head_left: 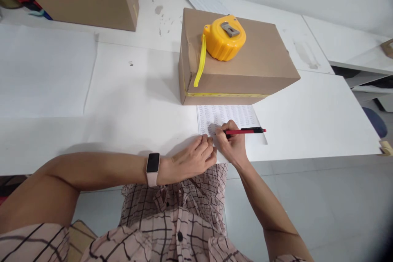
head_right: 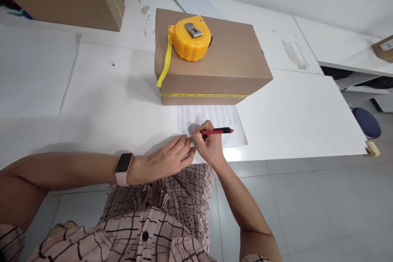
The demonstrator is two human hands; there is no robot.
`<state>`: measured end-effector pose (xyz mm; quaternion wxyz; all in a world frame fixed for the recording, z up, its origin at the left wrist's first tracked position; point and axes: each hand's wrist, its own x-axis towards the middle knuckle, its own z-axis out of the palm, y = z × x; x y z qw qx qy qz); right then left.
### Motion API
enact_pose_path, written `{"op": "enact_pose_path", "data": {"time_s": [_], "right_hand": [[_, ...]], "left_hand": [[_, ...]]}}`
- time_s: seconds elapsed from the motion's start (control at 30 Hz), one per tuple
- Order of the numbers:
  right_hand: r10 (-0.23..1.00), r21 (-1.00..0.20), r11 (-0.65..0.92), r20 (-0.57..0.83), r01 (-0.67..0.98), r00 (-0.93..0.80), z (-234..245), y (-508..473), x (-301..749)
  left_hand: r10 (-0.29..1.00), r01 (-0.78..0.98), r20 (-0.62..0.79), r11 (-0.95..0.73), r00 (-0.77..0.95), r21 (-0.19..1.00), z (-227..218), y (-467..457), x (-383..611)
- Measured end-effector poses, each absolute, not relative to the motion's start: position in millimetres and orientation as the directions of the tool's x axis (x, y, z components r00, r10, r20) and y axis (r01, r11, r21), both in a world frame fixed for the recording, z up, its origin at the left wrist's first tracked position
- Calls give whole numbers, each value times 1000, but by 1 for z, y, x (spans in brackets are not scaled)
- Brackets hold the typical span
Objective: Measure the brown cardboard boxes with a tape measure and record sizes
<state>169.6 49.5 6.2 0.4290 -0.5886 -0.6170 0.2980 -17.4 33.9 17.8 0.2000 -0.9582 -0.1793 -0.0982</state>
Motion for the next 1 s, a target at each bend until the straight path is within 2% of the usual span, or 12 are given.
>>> {"op": "enact_pose_path", "data": {"time_s": [1.0], "right_hand": [[978, -860, 133, 193, 492, 74, 7, 51, 168]], "left_hand": [[321, 393, 249, -853, 914, -343, 15, 33, -17]]}}
